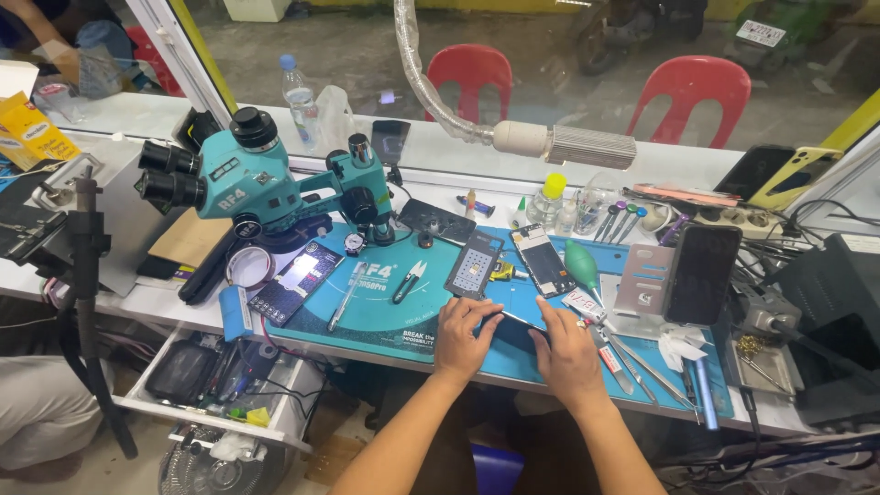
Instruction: A person at a repair station is inspecting and handling various mobile phone components including a battery and a screen assembly.
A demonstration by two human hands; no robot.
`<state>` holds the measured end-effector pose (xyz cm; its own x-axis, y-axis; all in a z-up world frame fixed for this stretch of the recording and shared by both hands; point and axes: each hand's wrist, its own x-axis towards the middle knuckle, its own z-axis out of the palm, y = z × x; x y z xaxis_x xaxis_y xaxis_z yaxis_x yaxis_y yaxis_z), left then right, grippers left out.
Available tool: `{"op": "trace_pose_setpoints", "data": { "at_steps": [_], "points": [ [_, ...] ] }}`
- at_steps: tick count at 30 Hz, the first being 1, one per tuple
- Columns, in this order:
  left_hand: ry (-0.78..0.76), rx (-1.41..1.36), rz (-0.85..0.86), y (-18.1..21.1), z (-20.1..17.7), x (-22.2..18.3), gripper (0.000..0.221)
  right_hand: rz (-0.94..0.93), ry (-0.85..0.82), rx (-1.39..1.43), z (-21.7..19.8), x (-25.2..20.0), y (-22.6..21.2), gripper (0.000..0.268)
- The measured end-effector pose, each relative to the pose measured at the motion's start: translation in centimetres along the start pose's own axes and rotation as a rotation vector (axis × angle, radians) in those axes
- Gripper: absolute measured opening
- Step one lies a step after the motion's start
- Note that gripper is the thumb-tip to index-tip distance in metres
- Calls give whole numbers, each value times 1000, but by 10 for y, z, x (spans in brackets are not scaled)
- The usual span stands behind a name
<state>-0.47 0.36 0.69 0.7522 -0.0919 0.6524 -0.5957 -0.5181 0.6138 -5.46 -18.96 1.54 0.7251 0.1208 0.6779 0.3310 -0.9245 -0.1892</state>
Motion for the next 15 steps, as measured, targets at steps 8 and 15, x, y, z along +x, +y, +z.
{"op": "trace_pose_setpoints", "data": {
  "at_steps": [8,15],
  "points": [
    [6,30,37,5,-5,-2,14,87,-263,-20,8,-17,31,18],
    [63,-401,-220,15,-9,4,51,839,-37,753,-3,7,-3,28]
  ]
}}
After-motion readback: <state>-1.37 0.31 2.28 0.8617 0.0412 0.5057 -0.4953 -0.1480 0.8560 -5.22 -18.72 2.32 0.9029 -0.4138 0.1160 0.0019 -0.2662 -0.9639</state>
